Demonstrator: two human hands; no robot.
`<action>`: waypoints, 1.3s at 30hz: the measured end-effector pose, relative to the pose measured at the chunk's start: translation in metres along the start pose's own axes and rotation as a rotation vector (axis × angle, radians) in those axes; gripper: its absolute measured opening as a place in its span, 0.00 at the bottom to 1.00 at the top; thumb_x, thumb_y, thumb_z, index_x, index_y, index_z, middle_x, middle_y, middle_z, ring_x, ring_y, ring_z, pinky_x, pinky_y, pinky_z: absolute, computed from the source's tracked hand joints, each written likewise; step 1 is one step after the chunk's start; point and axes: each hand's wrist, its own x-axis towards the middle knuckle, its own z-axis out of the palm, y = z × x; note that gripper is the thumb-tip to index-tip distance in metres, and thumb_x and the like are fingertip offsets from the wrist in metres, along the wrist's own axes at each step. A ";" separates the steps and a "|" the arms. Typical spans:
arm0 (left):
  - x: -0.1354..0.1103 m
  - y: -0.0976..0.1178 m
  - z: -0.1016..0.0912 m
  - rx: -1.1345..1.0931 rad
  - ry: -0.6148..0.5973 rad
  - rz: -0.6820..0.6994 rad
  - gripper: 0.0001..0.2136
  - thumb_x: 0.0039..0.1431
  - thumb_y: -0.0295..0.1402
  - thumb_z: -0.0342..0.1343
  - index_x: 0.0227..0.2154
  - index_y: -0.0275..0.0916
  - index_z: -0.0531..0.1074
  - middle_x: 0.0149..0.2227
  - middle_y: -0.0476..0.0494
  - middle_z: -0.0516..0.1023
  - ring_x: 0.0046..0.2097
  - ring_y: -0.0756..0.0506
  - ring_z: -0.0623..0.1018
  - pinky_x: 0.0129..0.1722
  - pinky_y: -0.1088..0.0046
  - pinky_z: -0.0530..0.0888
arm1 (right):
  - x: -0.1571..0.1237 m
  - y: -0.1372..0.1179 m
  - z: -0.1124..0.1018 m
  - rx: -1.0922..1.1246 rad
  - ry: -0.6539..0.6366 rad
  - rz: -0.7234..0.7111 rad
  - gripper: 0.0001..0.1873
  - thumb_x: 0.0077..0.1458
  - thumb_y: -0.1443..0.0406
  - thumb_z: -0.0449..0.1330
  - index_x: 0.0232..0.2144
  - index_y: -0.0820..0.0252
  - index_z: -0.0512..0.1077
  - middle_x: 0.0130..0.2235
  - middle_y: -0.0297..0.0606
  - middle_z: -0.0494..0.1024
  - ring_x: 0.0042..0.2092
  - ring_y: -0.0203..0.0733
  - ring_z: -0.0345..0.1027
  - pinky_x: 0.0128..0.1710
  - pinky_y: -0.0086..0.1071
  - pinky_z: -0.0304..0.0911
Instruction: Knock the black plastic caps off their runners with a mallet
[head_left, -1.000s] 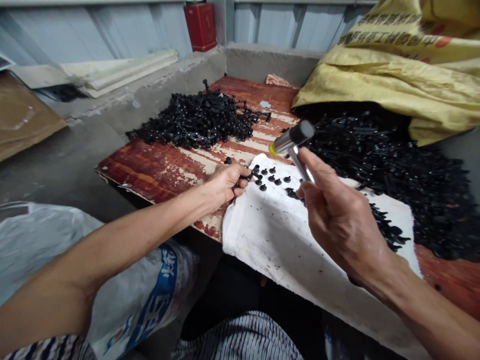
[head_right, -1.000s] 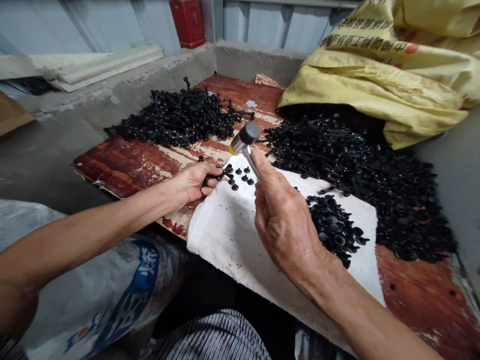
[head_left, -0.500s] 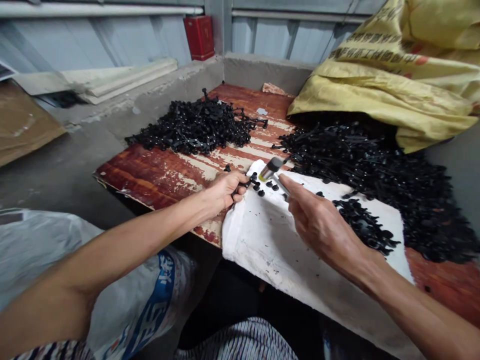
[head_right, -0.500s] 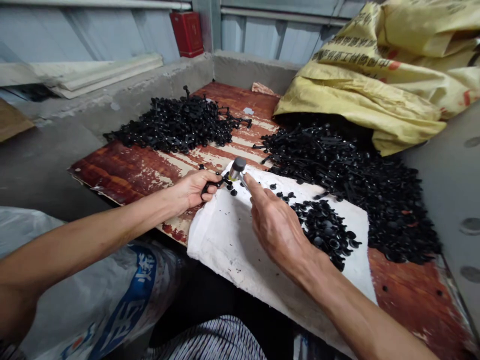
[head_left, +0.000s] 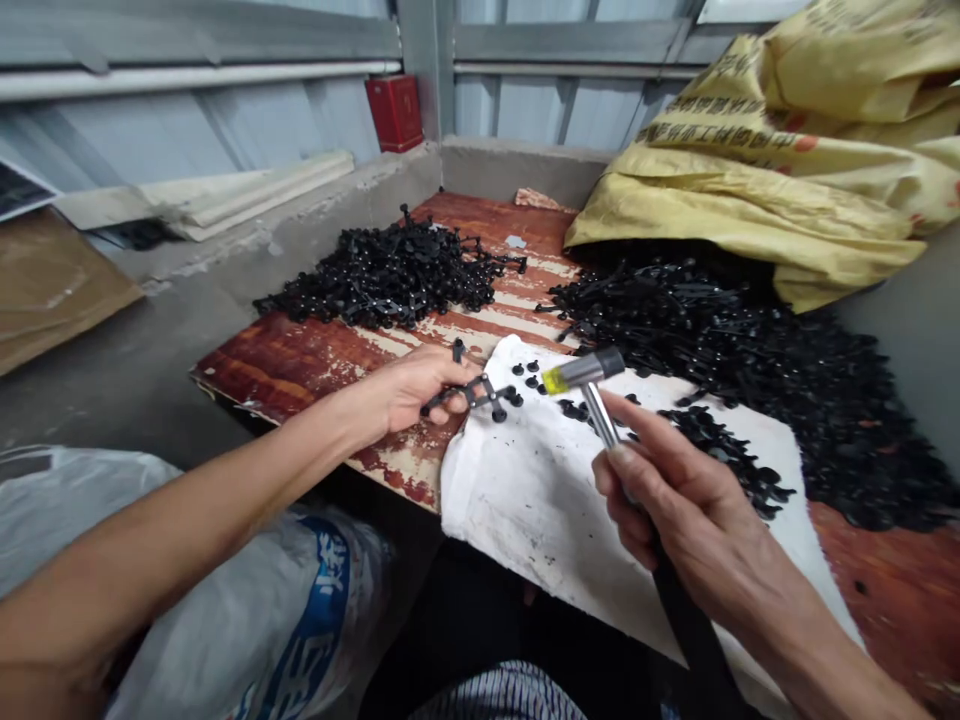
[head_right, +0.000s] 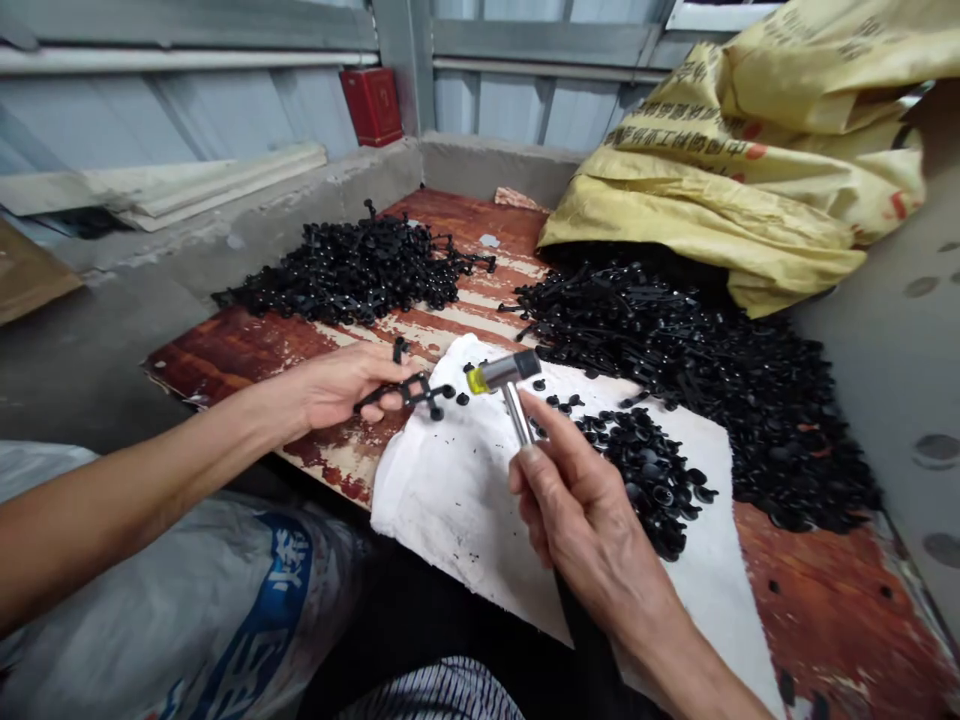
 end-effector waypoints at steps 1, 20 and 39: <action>-0.006 -0.001 0.001 0.077 -0.019 0.032 0.06 0.53 0.21 0.53 0.23 0.32 0.70 0.23 0.45 0.73 0.16 0.56 0.63 0.11 0.84 0.53 | -0.005 0.004 0.000 0.044 0.002 0.042 0.32 0.56 0.51 0.59 0.61 0.49 0.63 0.26 0.28 0.67 0.17 0.31 0.53 0.12 0.26 0.52; -0.038 -0.034 0.052 1.080 -0.247 0.540 0.10 0.58 0.31 0.50 0.22 0.38 0.64 0.19 0.54 0.63 0.23 0.53 0.63 0.23 0.77 0.57 | 0.003 0.030 0.007 0.259 -0.217 0.069 0.26 0.52 0.50 0.63 0.48 0.56 0.65 0.24 0.25 0.67 0.18 0.28 0.49 0.12 0.22 0.49; -0.051 -0.045 0.037 0.850 0.225 0.771 0.15 0.60 0.43 0.52 0.43 0.38 0.67 0.38 0.42 0.75 0.40 0.44 0.75 0.40 0.67 0.72 | -0.006 0.033 0.019 0.516 0.001 0.017 0.24 0.51 0.51 0.65 0.47 0.52 0.64 0.28 0.24 0.65 0.21 0.27 0.52 0.13 0.19 0.51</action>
